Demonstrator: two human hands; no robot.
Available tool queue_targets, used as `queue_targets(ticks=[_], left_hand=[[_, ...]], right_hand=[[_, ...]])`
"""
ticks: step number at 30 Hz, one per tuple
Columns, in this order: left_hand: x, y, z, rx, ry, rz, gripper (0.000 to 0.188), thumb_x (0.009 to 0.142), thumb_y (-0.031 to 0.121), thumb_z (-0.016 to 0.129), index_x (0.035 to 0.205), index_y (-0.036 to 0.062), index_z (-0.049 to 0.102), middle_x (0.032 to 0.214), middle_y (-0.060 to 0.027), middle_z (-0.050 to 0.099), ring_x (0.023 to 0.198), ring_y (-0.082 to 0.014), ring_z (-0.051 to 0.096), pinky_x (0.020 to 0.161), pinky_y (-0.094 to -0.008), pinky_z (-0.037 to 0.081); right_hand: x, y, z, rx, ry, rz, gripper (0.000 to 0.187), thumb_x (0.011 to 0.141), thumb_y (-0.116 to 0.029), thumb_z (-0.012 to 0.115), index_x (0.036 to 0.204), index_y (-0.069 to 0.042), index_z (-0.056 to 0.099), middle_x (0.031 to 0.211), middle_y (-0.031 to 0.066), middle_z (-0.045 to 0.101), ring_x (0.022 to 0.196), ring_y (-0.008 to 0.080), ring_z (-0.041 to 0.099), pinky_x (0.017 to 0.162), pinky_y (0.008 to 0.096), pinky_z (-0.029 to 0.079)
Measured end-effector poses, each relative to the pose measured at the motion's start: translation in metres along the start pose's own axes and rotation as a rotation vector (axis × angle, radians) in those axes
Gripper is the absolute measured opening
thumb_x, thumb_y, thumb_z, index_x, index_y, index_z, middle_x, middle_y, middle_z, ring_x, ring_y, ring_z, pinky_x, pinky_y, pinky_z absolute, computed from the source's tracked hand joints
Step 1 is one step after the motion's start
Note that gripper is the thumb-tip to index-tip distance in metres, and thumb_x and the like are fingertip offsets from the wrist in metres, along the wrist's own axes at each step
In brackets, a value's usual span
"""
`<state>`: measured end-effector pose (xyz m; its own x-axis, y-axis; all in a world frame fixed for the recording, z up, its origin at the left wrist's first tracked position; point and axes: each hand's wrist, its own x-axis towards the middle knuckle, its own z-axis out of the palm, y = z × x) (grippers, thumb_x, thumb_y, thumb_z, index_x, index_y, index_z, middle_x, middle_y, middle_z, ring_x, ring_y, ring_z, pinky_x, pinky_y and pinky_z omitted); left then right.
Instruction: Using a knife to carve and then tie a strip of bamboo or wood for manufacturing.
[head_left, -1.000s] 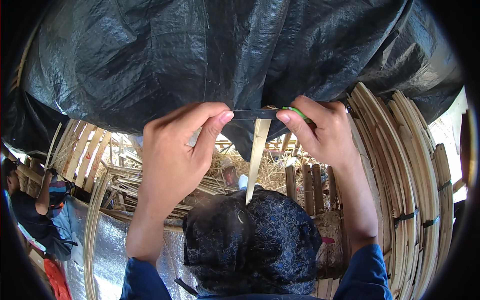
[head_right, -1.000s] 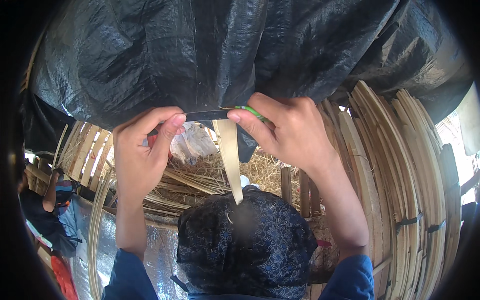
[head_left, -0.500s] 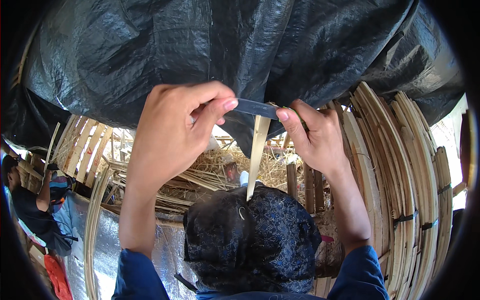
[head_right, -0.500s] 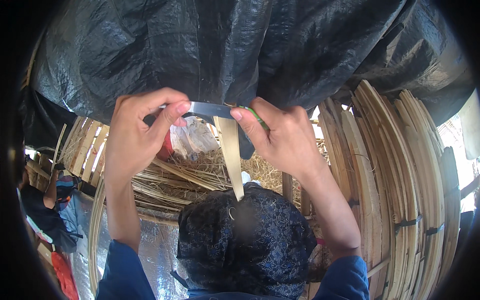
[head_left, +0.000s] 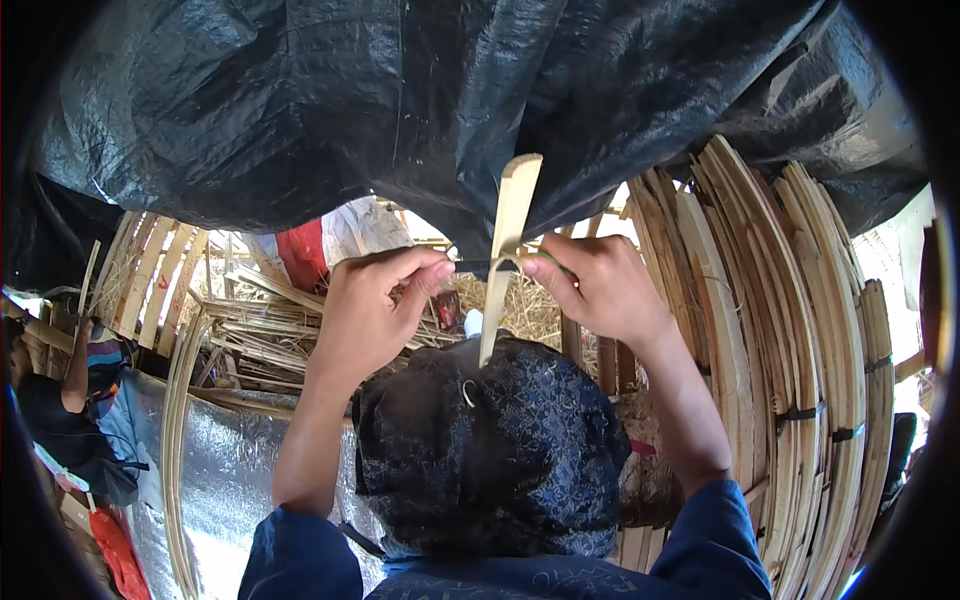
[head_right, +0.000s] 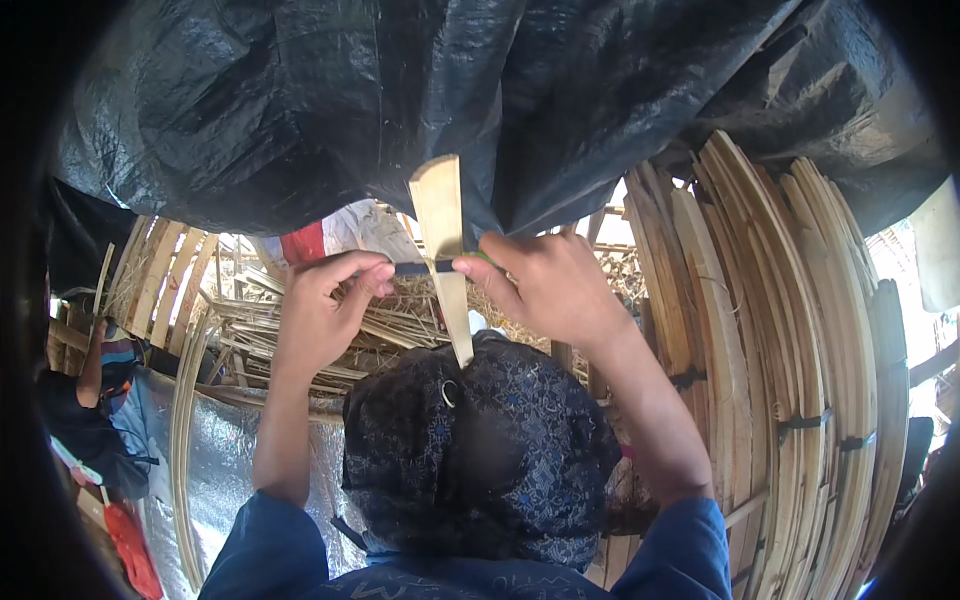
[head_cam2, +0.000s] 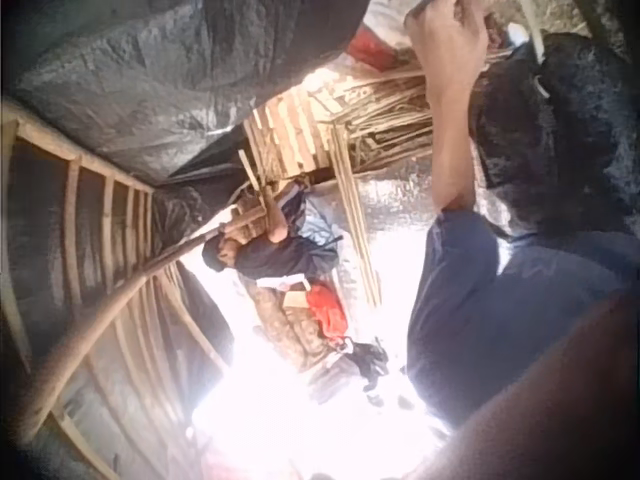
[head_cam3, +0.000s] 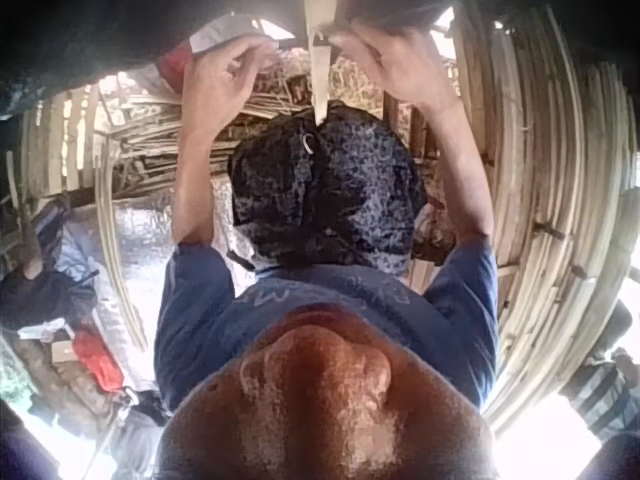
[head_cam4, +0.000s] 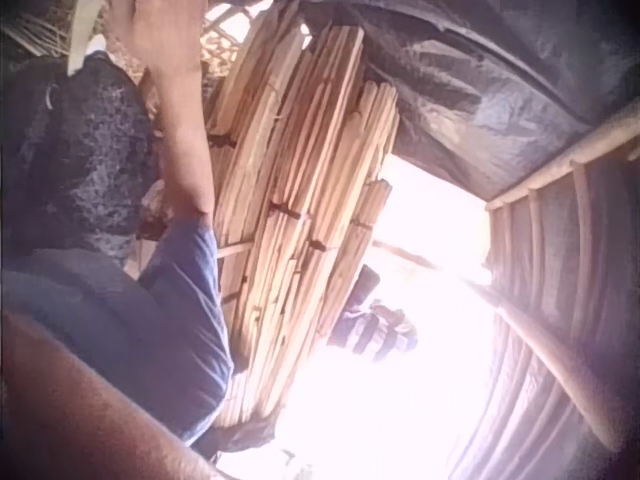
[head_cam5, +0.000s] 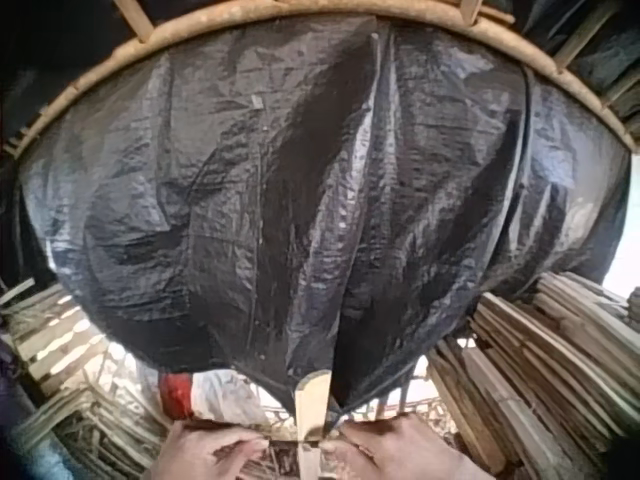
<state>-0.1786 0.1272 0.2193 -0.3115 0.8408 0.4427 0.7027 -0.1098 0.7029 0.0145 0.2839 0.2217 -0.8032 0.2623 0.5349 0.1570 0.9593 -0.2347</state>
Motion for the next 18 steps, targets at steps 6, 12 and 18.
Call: queue_targets(ticks=[6, 12, 18], left_hand=[[-0.028, -0.024, 0.029, -0.008, 0.032, -0.002, 0.012, 0.090, 0.015, 0.065, 0.094, 0.0045, 0.069, 0.078, -0.0091, 0.071, 0.065, -0.0221, 0.069, 0.059, -0.0317, 0.052], [-0.129, -0.125, 0.117, 0.274, -0.164, 0.121, 0.006, 0.088, 0.012, 0.063, 0.092, 0.0116, 0.067, 0.079, -0.0038, 0.071, 0.066, -0.0231, 0.068, 0.061, -0.0329, 0.053], [-0.100, -0.065, 0.066, 0.211, -0.036, 0.225, 0.007, 0.083, 0.009, 0.069, 0.090, 0.0101, 0.067, 0.080, -0.0049, 0.070, 0.064, -0.0214, 0.066, 0.058, -0.0318, 0.053]], right_hand=[[-0.032, 0.008, 0.036, 0.023, 0.012, 0.014, 0.030, 0.095, -0.031, 0.060, 0.081, -0.003, 0.060, 0.051, 0.0109, 0.052, 0.043, 0.0302, 0.053, 0.042, 0.0380, 0.040], [-0.134, 0.012, 0.133, -0.022, -0.409, 0.210, 0.032, 0.096, -0.038, 0.055, 0.085, -0.007, 0.057, 0.060, 0.0083, 0.056, 0.051, 0.0295, 0.059, 0.050, 0.0419, 0.048], [-0.108, -0.004, 0.081, 0.107, -0.242, 0.139, 0.027, 0.092, -0.032, 0.063, 0.083, -0.008, 0.056, 0.066, 0.0066, 0.059, 0.055, 0.0261, 0.061, 0.048, 0.0389, 0.047]])
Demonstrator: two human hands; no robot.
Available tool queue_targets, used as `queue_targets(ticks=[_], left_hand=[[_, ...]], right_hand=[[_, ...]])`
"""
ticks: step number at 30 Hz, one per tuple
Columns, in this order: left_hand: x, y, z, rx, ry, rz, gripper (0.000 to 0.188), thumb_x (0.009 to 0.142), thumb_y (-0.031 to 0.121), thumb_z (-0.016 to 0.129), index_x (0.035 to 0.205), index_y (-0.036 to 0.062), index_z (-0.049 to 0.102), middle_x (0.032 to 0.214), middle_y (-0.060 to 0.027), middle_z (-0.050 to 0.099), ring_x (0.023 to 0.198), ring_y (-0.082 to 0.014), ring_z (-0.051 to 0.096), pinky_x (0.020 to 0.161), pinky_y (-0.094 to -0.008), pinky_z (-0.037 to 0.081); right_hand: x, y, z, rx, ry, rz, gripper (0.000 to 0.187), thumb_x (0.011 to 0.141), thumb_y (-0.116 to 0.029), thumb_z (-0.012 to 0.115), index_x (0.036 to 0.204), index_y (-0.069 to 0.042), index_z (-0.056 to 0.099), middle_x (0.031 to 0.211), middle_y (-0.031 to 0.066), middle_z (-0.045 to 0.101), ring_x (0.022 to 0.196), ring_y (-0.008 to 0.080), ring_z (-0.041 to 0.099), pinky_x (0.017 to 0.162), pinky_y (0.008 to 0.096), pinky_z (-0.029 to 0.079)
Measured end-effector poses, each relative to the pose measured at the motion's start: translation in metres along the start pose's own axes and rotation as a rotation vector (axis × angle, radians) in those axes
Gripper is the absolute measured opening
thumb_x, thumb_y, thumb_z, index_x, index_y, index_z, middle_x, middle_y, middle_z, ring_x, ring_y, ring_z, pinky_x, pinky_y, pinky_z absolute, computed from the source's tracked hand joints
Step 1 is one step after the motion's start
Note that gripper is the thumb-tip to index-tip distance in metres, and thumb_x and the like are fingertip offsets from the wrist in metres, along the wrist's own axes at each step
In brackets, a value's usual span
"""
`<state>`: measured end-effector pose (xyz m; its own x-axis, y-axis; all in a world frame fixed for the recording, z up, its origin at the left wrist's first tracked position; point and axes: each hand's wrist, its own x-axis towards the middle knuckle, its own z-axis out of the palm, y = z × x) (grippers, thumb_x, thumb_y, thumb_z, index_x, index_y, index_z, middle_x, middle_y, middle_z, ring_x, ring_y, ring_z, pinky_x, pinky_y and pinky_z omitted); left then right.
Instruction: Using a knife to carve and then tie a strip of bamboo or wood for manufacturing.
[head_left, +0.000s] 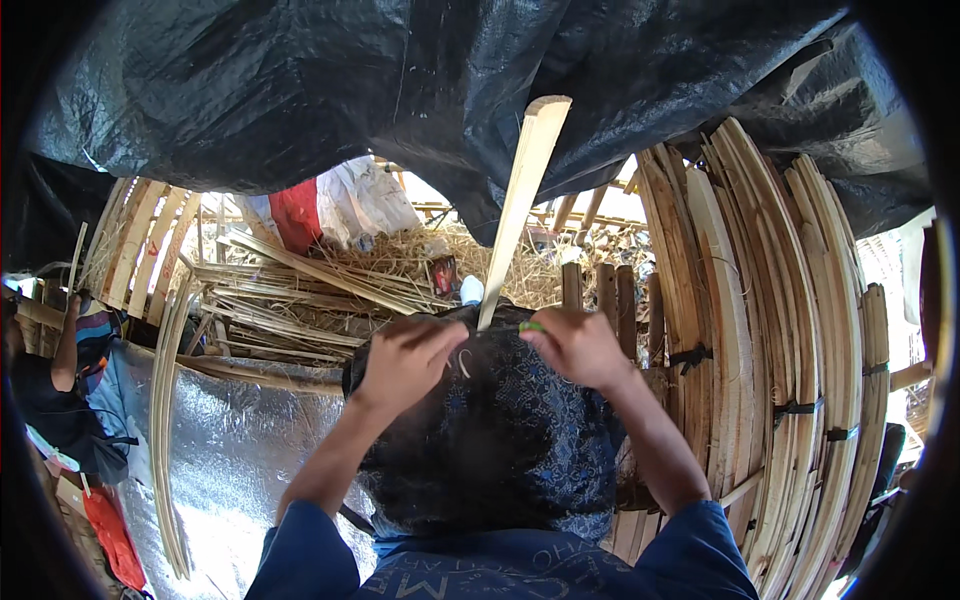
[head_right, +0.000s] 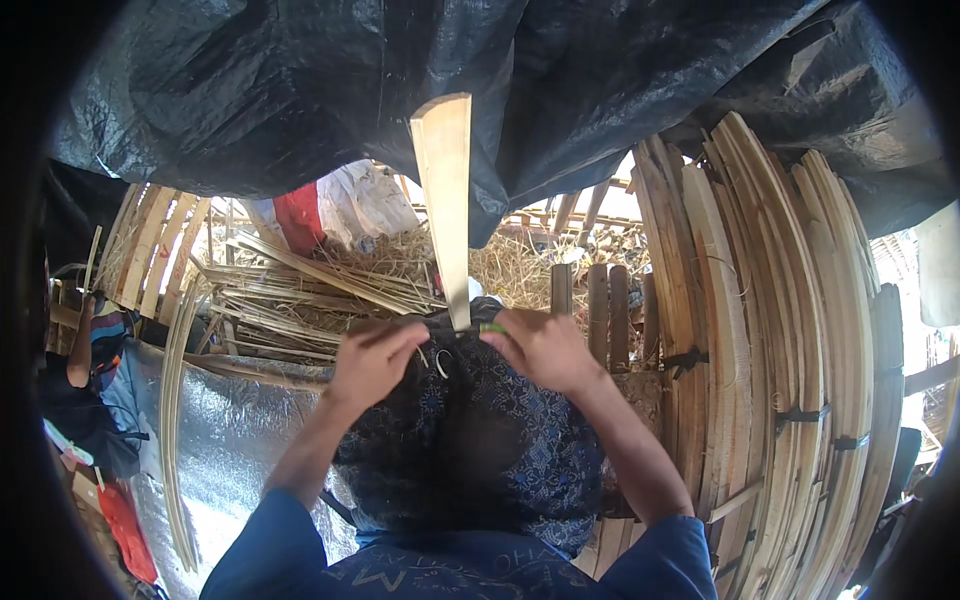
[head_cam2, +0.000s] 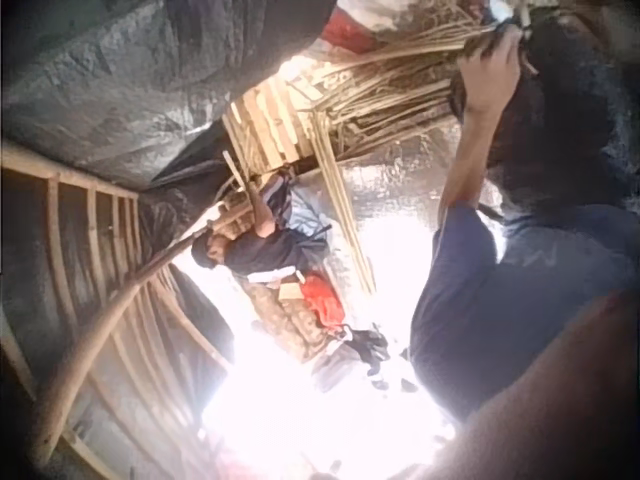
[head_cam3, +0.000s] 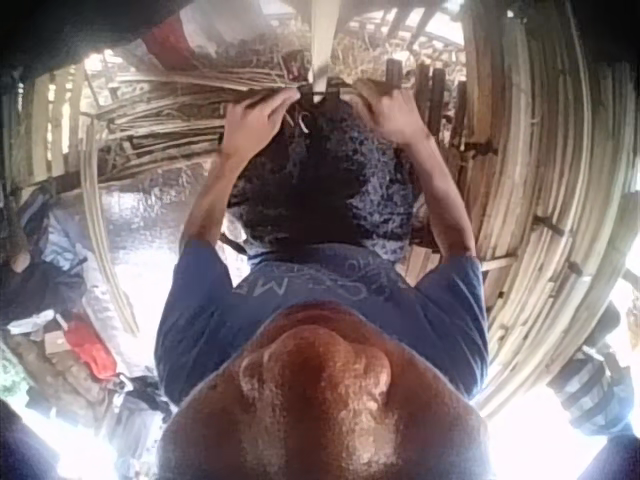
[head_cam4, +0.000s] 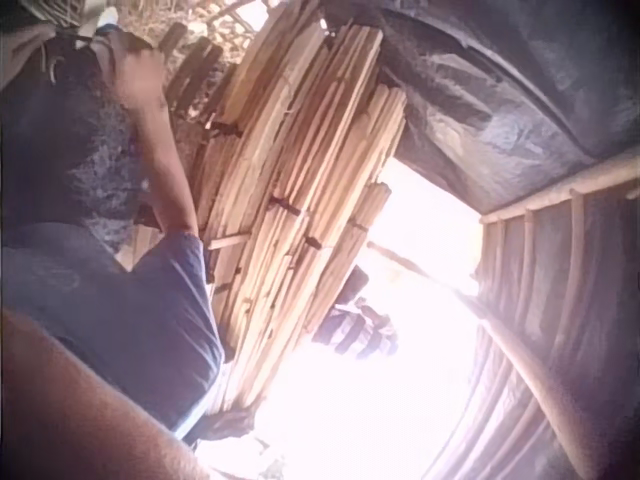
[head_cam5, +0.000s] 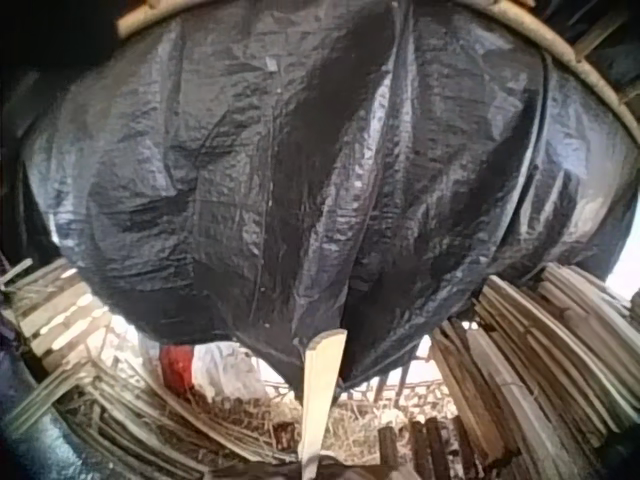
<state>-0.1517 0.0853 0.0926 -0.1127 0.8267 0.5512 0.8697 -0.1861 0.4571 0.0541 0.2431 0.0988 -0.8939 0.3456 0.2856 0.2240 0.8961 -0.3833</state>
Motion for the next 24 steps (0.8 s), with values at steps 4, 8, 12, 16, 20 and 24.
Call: queue_targets(ticks=[4, 8, 12, 16, 20, 24], left_hand=[[0.074, 0.030, -0.070, 0.026, 0.142, 0.111, 0.010, 0.081, 0.006, 0.071, 0.090, 0.0102, 0.069, 0.079, -0.0037, 0.071, 0.062, -0.0170, 0.066, 0.054, -0.0304, 0.052], [0.127, 0.061, -0.119, 0.017, 0.202, 0.082, 0.010, 0.085, 0.006, 0.069, 0.095, 0.0033, 0.071, 0.081, -0.0083, 0.070, 0.066, -0.0119, 0.065, 0.055, -0.0257, 0.048], [0.148, 0.061, -0.130, -0.022, 0.266, 0.143, 0.013, 0.087, 0.007, 0.068, 0.098, 0.0001, 0.071, 0.081, -0.0092, 0.070, 0.069, -0.0136, 0.065, 0.063, -0.0258, 0.049], [0.154, 0.061, -0.135, -0.017, 0.259, 0.111, 0.014, 0.087, 0.007, 0.068, 0.098, -0.0016, 0.070, 0.085, -0.0114, 0.071, 0.073, -0.0147, 0.068, 0.066, -0.0258, 0.051], [0.158, 0.056, -0.128, -0.014, 0.241, 0.104, 0.014, 0.088, 0.007, 0.068, 0.098, -0.0023, 0.070, 0.087, -0.0118, 0.072, 0.074, -0.0152, 0.068, 0.068, -0.0257, 0.052], [0.159, 0.038, -0.120, -0.057, 0.337, 0.176, 0.011, 0.087, 0.010, 0.068, 0.094, 0.0024, 0.071, 0.083, -0.0091, 0.071, 0.065, -0.0181, 0.067, 0.056, -0.0267, 0.050]], right_hand=[[0.047, -0.028, -0.079, -0.116, 0.347, -0.167, 0.028, 0.092, -0.034, 0.063, 0.081, -0.008, 0.058, 0.058, 0.0041, 0.056, 0.045, 0.0186, 0.057, 0.042, 0.0334, 0.042], [0.077, -0.054, -0.144, -0.229, 0.505, -0.173, 0.027, 0.090, -0.034, 0.066, 0.080, -0.009, 0.060, 0.053, 0.0046, 0.056, 0.043, 0.0206, 0.058, 0.040, 0.0339, 0.041], [0.094, -0.060, -0.165, -0.288, 0.589, -0.245, 0.028, 0.089, -0.032, 0.067, 0.078, -0.007, 0.059, 0.053, 0.0076, 0.057, 0.046, 0.0265, 0.059, 0.041, 0.0359, 0.042], [0.103, -0.058, -0.167, -0.289, 0.576, -0.222, 0.029, 0.089, -0.032, 0.068, 0.077, -0.007, 0.060, 0.053, 0.0085, 0.056, 0.047, 0.0283, 0.059, 0.042, 0.0366, 0.043], [0.104, -0.052, -0.168, -0.292, 0.595, -0.236, 0.029, 0.088, -0.032, 0.068, 0.078, -0.007, 0.060, 0.055, 0.0089, 0.057, 0.048, 0.0288, 0.059, 0.042, 0.0370, 0.043], [0.112, -0.049, -0.167, -0.318, 0.575, -0.303, 0.026, 0.090, -0.028, 0.068, 0.086, -0.003, 0.064, 0.059, 0.0095, 0.060, 0.045, 0.0226, 0.058, 0.043, 0.0325, 0.041]])
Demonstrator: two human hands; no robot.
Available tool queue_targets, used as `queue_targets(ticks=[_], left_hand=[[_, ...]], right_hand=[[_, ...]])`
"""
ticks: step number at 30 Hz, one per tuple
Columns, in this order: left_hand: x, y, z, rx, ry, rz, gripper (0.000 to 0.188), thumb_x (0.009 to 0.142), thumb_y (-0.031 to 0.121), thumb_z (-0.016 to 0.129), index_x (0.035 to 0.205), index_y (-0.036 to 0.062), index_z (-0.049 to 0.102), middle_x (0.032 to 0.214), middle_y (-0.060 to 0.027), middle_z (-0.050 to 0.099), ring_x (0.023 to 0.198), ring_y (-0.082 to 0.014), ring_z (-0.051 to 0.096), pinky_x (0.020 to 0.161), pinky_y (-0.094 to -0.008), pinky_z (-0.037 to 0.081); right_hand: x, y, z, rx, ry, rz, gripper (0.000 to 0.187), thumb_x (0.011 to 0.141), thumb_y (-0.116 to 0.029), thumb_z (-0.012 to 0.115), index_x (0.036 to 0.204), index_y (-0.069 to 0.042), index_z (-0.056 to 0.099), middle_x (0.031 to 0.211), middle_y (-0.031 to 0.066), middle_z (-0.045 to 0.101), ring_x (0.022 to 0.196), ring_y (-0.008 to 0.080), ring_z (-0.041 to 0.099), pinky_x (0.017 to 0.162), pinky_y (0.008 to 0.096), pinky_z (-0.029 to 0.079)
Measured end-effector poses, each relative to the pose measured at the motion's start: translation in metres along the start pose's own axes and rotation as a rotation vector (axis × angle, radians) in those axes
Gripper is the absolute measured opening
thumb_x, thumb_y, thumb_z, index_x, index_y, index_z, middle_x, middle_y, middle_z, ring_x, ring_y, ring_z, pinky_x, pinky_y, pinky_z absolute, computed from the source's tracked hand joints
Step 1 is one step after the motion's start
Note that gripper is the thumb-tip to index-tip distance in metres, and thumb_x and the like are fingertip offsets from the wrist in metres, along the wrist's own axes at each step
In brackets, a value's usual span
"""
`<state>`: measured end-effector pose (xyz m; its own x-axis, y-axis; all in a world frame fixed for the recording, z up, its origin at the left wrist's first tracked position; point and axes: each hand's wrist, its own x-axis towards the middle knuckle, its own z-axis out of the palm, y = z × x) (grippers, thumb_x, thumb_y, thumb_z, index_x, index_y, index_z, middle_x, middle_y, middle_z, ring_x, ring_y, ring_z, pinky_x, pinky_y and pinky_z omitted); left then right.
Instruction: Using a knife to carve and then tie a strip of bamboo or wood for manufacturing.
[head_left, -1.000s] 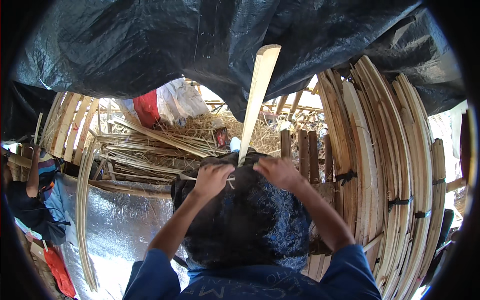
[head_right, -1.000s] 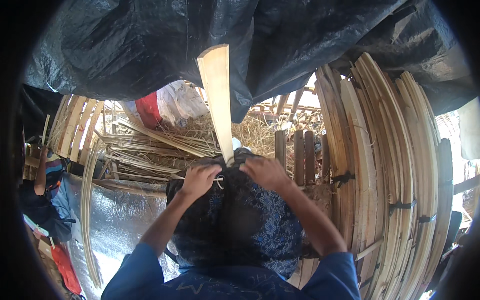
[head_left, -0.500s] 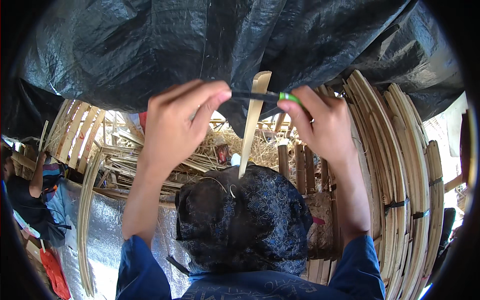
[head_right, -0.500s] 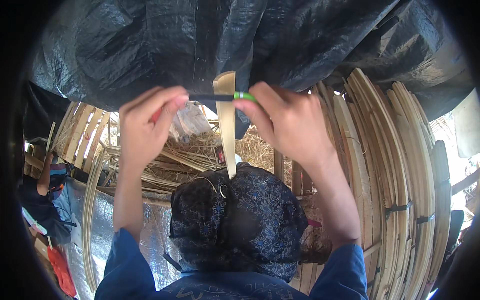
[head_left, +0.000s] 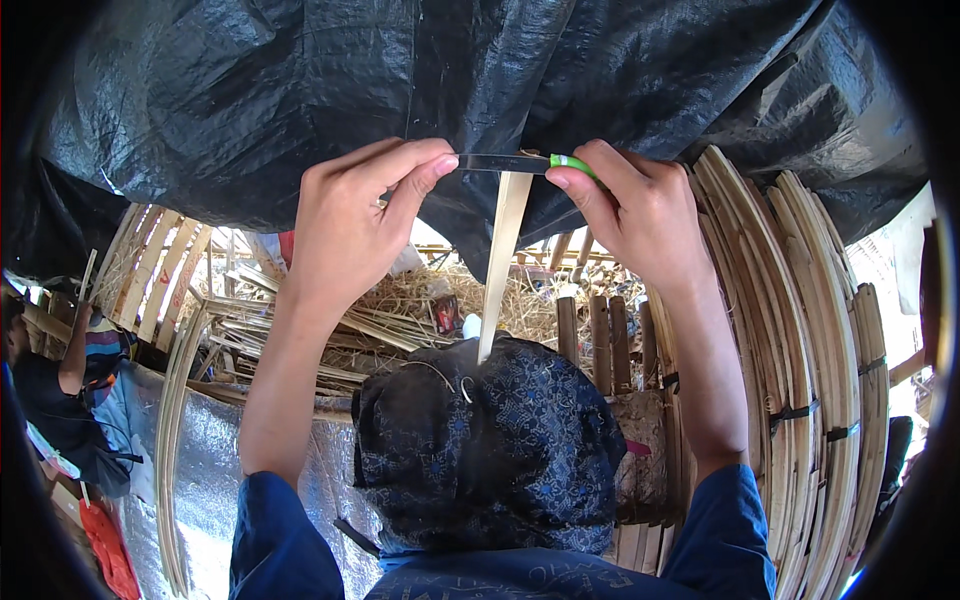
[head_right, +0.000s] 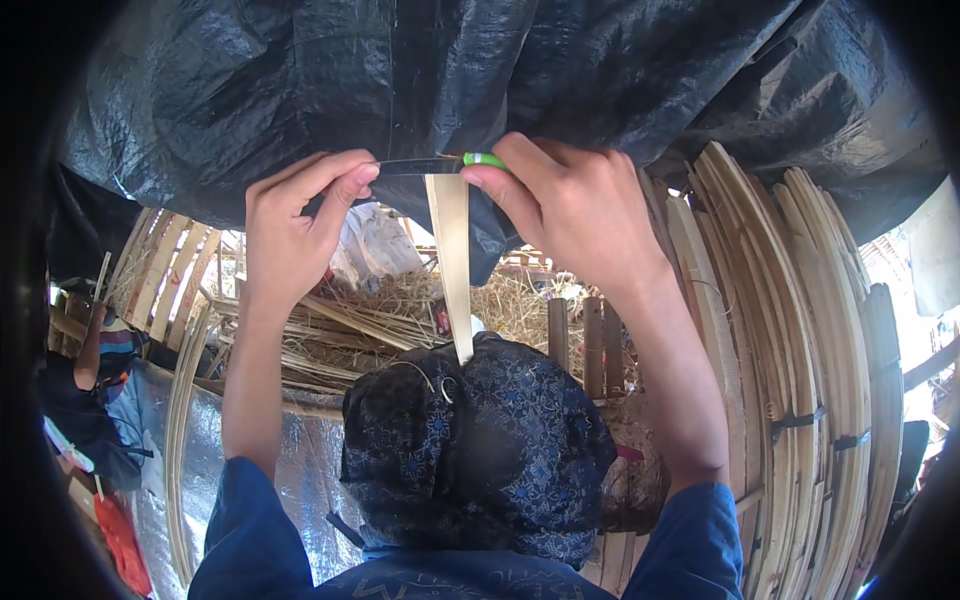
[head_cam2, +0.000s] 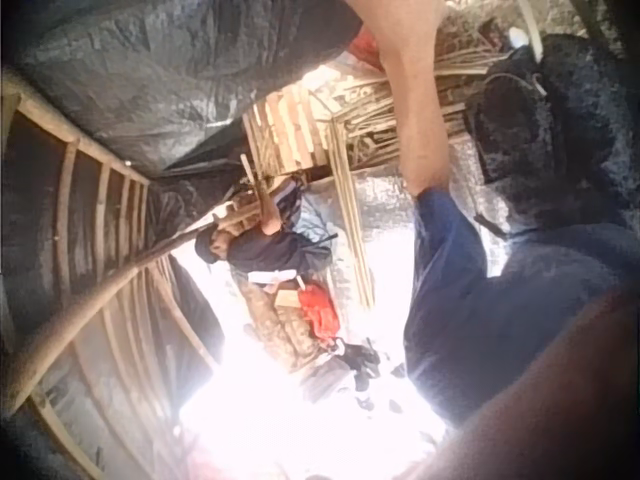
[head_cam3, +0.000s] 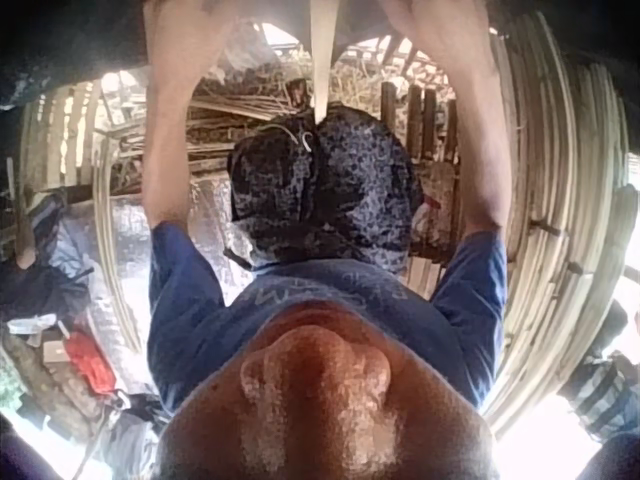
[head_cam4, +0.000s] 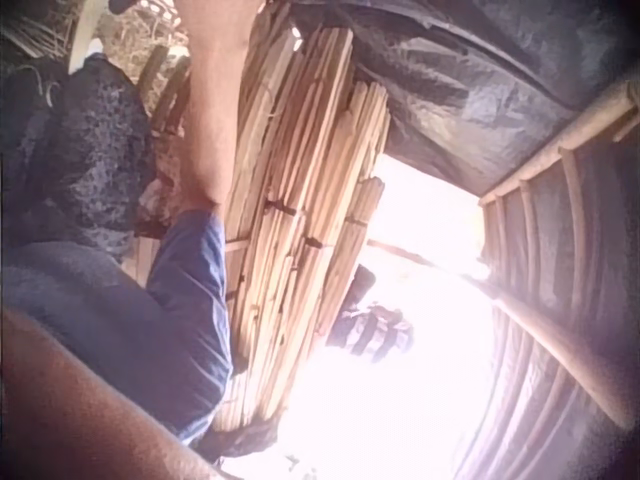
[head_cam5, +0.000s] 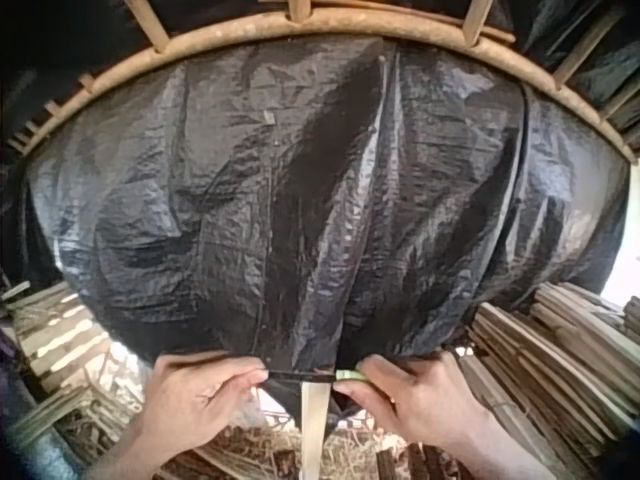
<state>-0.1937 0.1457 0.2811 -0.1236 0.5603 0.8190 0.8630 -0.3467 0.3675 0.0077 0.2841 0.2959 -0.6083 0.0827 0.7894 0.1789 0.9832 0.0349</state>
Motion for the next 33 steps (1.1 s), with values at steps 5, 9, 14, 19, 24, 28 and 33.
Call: queue_targets(ticks=[5, 9, 14, 19, 24, 28, 33], left_hand=[[-0.006, -0.010, 0.007, 0.019, 0.044, 0.024, 0.010, 0.086, 0.008, 0.069, 0.094, 0.0018, 0.071, 0.082, -0.0101, 0.071, 0.063, -0.0178, 0.068, 0.053, -0.0254, 0.050], [-0.005, -0.007, 0.004, 0.100, 0.034, 0.016, 0.012, 0.088, 0.008, 0.068, 0.097, 0.0008, 0.071, 0.084, -0.0112, 0.072, 0.066, -0.0174, 0.069, 0.057, -0.0257, 0.052], [-0.014, -0.011, 0.009, 0.156, -0.024, -0.101, 0.013, 0.089, 0.010, 0.067, 0.099, 0.0013, 0.071, 0.085, -0.0114, 0.072, 0.069, -0.0157, 0.070, 0.056, -0.0255, 0.052], [-0.037, -0.023, 0.022, 0.151, -0.036, -0.084, 0.011, 0.091, 0.010, 0.065, 0.096, 0.0025, 0.071, 0.078, -0.0106, 0.070, 0.060, -0.0134, 0.065, 0.048, -0.0248, 0.044], [-0.050, -0.029, 0.030, 0.202, -0.016, -0.062, 0.012, 0.091, 0.012, 0.065, 0.096, 0.0016, 0.070, 0.075, -0.0105, 0.069, 0.058, -0.0149, 0.065, 0.048, -0.0268, 0.047], [-0.058, -0.031, 0.035, 0.178, -0.026, -0.107, 0.007, 0.085, 0.004, 0.066, 0.092, 0.0042, 0.068, 0.077, -0.0092, 0.070, 0.059, -0.0231, 0.066, 0.052, -0.0317, 0.050], [-0.078, -0.028, 0.042, 0.209, -0.050, -0.103, 0.005, 0.085, 0.005, 0.066, 0.090, 0.0056, 0.067, 0.076, -0.0080, 0.069, 0.059, -0.0237, 0.065, 0.053, -0.0332, 0.049]], right_hand=[[0.001, 0.010, 0.014, -0.004, 0.007, -0.041, 0.025, 0.090, -0.028, 0.068, 0.085, -0.003, 0.064, 0.059, 0.0087, 0.060, 0.046, 0.0228, 0.059, 0.043, 0.0330, 0.041], [0.004, 0.018, 0.027, 0.039, 0.019, -0.052, 0.026, 0.091, -0.028, 0.067, 0.083, -0.003, 0.062, 0.056, 0.0089, 0.057, 0.045, 0.0230, 0.058, 0.042, 0.0331, 0.041], [0.002, 0.031, 0.044, 0.114, -0.047, -0.045, 0.027, 0.092, -0.029, 0.066, 0.081, -0.004, 0.061, 0.053, 0.0089, 0.052, 0.044, 0.0238, 0.056, 0.042, 0.0337, 0.040], [-0.022, 0.033, 0.069, 0.184, -0.088, -0.017, 0.031, 0.092, -0.031, 0.064, 0.076, -0.005, 0.059, 0.053, 0.0086, 0.052, 0.044, 0.0264, 0.055, 0.042, 0.0354, 0.041], [-0.039, 0.033, 0.087, 0.250, -0.030, 0.023, 0.035, 0.091, -0.034, 0.064, 0.072, -0.006, 0.056, 0.053, 0.0085, 0.052, 0.044, 0.0293, 0.054, 0.042, 0.0377, 0.041], [-0.051, 0.036, 0.093, 0.276, -0.167, 0.093, 0.036, 0.091, -0.033, 0.064, 0.071, -0.005, 0.055, 0.052, 0.0077, 0.053, 0.043, 0.0291, 0.054, 0.042, 0.0375, 0.041], [-0.070, 0.024, 0.097, 0.317, -0.116, 0.097, 0.035, 0.091, -0.031, 0.064, 0.071, -0.004, 0.054, 0.054, 0.0097, 0.055, 0.045, 0.0303, 0.055, 0.043, 0.0382, 0.041]])
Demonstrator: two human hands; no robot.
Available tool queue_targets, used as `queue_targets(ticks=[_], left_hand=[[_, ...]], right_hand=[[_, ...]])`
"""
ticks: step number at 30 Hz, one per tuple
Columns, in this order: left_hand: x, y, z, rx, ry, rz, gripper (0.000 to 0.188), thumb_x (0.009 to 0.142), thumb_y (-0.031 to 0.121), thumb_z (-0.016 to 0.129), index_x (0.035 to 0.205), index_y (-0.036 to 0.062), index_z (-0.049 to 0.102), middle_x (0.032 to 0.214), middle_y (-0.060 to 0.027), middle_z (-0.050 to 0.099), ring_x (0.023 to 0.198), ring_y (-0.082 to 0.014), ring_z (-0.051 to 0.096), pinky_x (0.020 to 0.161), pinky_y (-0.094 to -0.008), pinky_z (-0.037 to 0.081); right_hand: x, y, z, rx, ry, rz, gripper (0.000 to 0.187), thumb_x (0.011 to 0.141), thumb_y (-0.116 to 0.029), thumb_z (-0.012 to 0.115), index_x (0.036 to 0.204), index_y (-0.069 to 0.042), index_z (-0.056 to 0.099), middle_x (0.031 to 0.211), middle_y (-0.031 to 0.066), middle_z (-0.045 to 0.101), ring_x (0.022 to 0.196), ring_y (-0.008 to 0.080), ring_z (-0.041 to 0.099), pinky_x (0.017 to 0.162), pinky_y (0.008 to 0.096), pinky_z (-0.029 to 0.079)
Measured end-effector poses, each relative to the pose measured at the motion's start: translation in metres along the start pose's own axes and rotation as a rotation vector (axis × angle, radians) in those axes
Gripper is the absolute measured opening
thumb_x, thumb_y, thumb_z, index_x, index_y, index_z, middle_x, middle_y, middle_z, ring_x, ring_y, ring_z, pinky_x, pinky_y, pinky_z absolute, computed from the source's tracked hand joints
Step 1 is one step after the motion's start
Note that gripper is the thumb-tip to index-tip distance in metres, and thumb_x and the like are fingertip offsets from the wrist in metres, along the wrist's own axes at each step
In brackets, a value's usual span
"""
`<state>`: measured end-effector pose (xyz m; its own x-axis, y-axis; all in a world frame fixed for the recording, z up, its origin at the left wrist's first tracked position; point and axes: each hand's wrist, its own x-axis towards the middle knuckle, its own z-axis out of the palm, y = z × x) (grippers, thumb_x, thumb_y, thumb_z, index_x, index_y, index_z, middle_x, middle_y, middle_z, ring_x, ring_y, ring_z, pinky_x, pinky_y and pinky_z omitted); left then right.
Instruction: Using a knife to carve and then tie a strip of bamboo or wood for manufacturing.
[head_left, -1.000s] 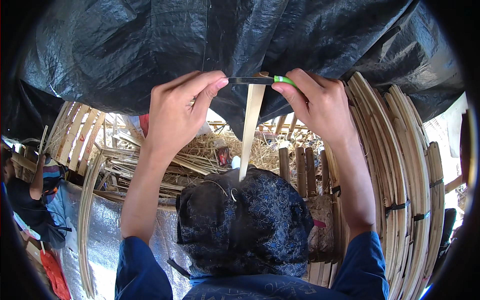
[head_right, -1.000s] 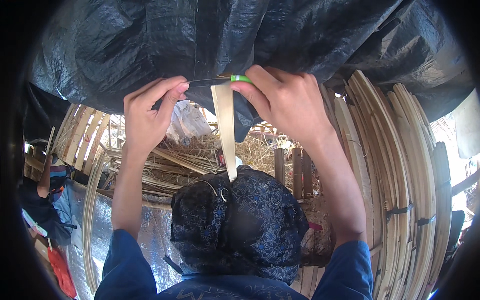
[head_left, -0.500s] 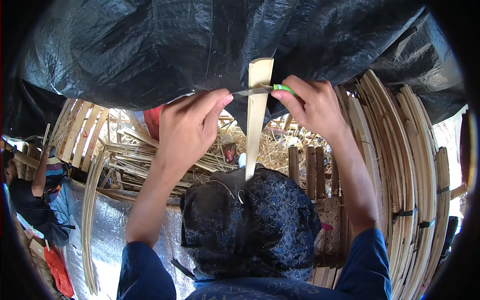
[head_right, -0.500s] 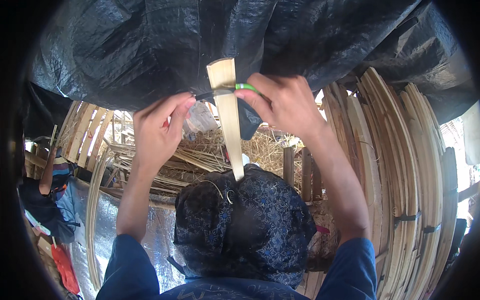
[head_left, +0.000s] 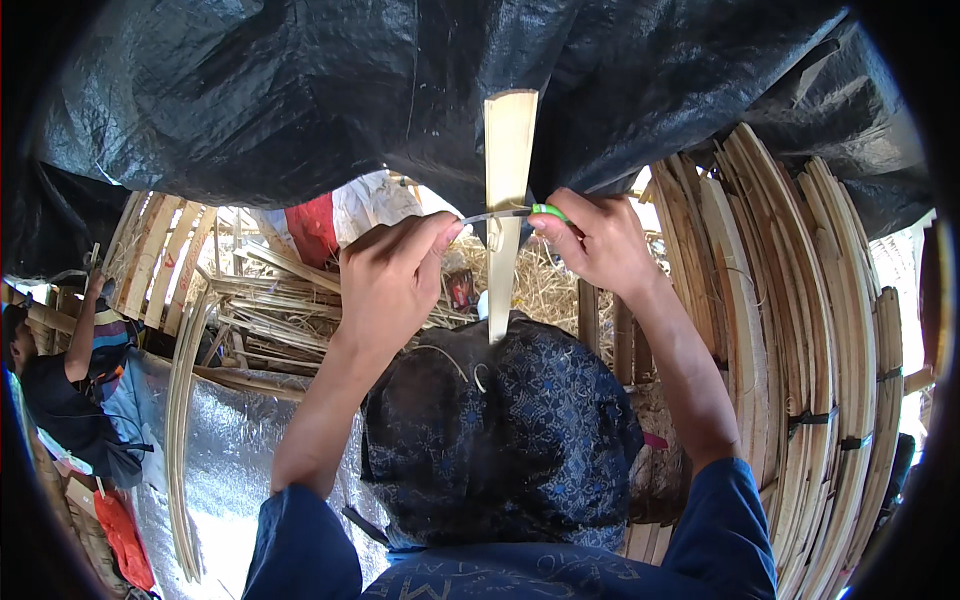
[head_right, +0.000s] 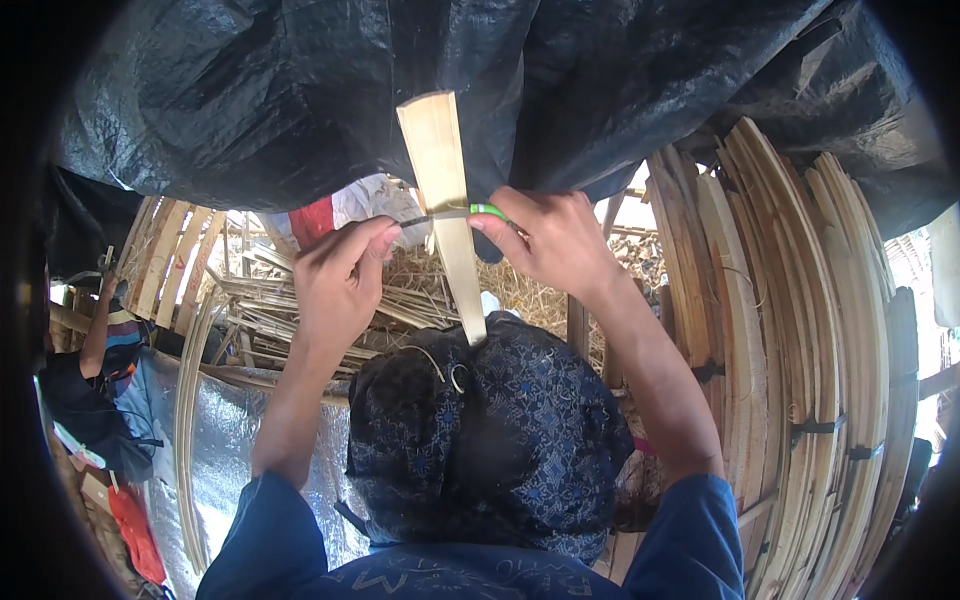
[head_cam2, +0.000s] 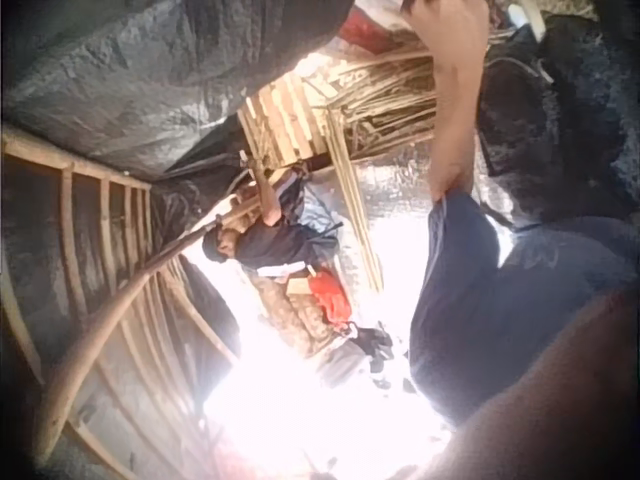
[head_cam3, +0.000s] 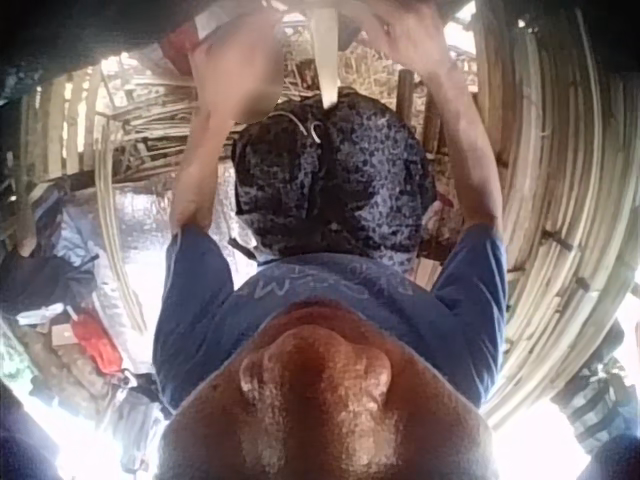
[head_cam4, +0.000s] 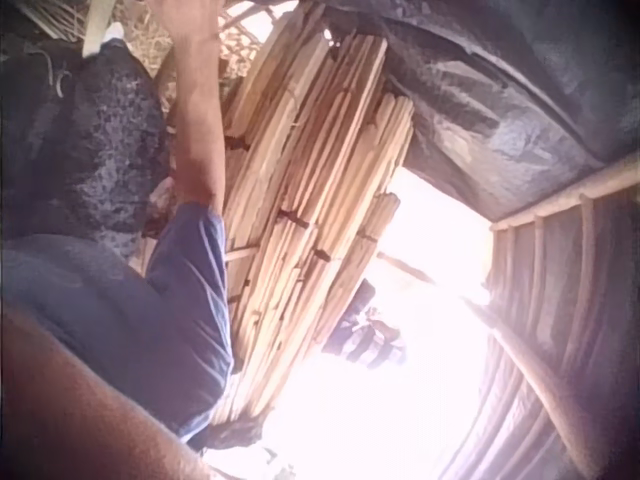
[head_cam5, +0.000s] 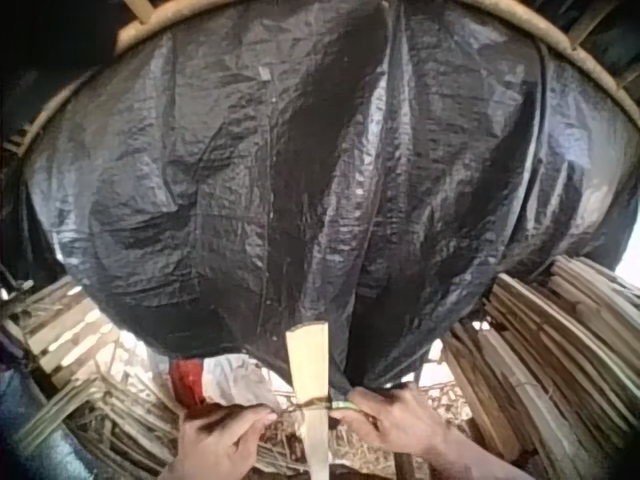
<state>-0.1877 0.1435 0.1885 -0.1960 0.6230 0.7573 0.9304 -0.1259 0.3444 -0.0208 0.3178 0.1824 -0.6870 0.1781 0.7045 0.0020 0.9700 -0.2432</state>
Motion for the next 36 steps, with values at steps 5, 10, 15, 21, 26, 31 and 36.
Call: queue_targets(ticks=[5, 10, 15, 21, 26, 31, 36], left_hand=[[-0.004, 0.001, 0.000, 0.035, 0.011, 0.034, 0.008, 0.085, 0.005, 0.066, 0.092, 0.0063, 0.067, 0.074, -0.0072, 0.069, 0.058, -0.0250, 0.064, 0.053, -0.0342, 0.049], [-0.002, 0.006, -0.004, 0.060, -0.106, -0.035, 0.007, 0.089, 0.006, 0.064, 0.094, 0.0021, 0.067, 0.076, -0.0108, 0.069, 0.059, -0.0221, 0.066, 0.052, -0.0305, 0.049], [-0.002, 0.011, -0.008, 0.038, -0.058, 0.003, 0.006, 0.090, 0.006, 0.063, 0.093, 0.0026, 0.066, 0.075, -0.0109, 0.068, 0.059, -0.0229, 0.065, 0.051, -0.0318, 0.049], [-0.017, 0.004, -0.004, 0.122, -0.127, -0.002, 0.011, 0.082, 0.003, 0.065, 0.092, 0.0079, 0.064, 0.080, -0.0055, 0.069, 0.062, -0.0246, 0.066, 0.053, -0.0335, 0.051], [-0.030, 0.009, 0.000, 0.015, -0.189, -0.108, 0.014, 0.084, -0.004, 0.059, 0.094, 0.0028, 0.065, 0.083, -0.0095, 0.071, 0.071, -0.0230, 0.071, 0.063, -0.0341, 0.056], [-0.031, -0.001, 0.006, 0.039, -0.213, -0.091, 0.015, 0.083, -0.004, 0.059, 0.096, 0.0023, 0.064, 0.085, -0.0093, 0.072, 0.071, -0.0225, 0.071, 0.062, -0.0344, 0.056], [-0.070, -0.012, 0.028, 0.177, -0.416, -0.114, 0.014, 0.085, 0.003, 0.058, 0.092, 0.0127, 0.066, 0.071, -0.0087, 0.066, 0.063, -0.0282, 0.067, 0.056, -0.0387, 0.053]], right_hand=[[-0.004, 0.000, 0.001, 0.005, 0.005, 0.006, 0.034, 0.091, -0.031, 0.065, 0.072, -0.004, 0.055, 0.055, 0.0108, 0.055, 0.046, 0.0311, 0.056, 0.044, 0.0385, 0.042], [0.003, 0.005, -0.007, -0.018, -0.086, 0.025, 0.035, 0.090, -0.032, 0.066, 0.070, -0.005, 0.056, 0.054, 0.0106, 0.055, 0.046, 0.0310, 0.056, 0.044, 0.0382, 0.042], [0.003, 0.001, -0.010, 0.001, -0.083, -0.036, 0.036, 0.090, -0.032, 0.065, 0.069, -0.005, 0.055, 0.053, 0.0106, 0.055, 0.045, 0.0306, 0.056, 0.044, 0.0384, 0.043], [-0.011, 0.005, 0.002, -0.007, -0.145, -0.016, 0.034, 0.092, -0.032, 0.064, 0.073, -0.004, 0.058, 0.053, 0.0107, 0.056, 0.042, 0.0283, 0.055, 0.042, 0.0378, 0.043], [-0.033, -0.002, 0.013, 0.020, -0.117, 0.095, 0.033, 0.091, -0.033, 0.065, 0.079, -0.003, 0.061, 0.055, 0.0133, 0.058, 0.045, 0.0312, 0.059, 0.042, 0.0385, 0.044], [-0.037, 0.001, 0.018, 0.002, -0.148, 0.078, 0.027, 0.092, -0.026, 0.065, 0.087, 0.001, 0.064, 0.058, 0.0128, 0.061, 0.044, 0.0273, 0.059, 0.042, 0.0359, 0.044], [-0.070, 0.002, 0.031, -0.063, -0.412, 0.149, 0.028, 0.093, -0.033, 0.062, 0.085, -0.006, 0.063, 0.055, 0.0112, 0.057, 0.045, 0.0270, 0.058, 0.043, 0.0366, 0.045]])
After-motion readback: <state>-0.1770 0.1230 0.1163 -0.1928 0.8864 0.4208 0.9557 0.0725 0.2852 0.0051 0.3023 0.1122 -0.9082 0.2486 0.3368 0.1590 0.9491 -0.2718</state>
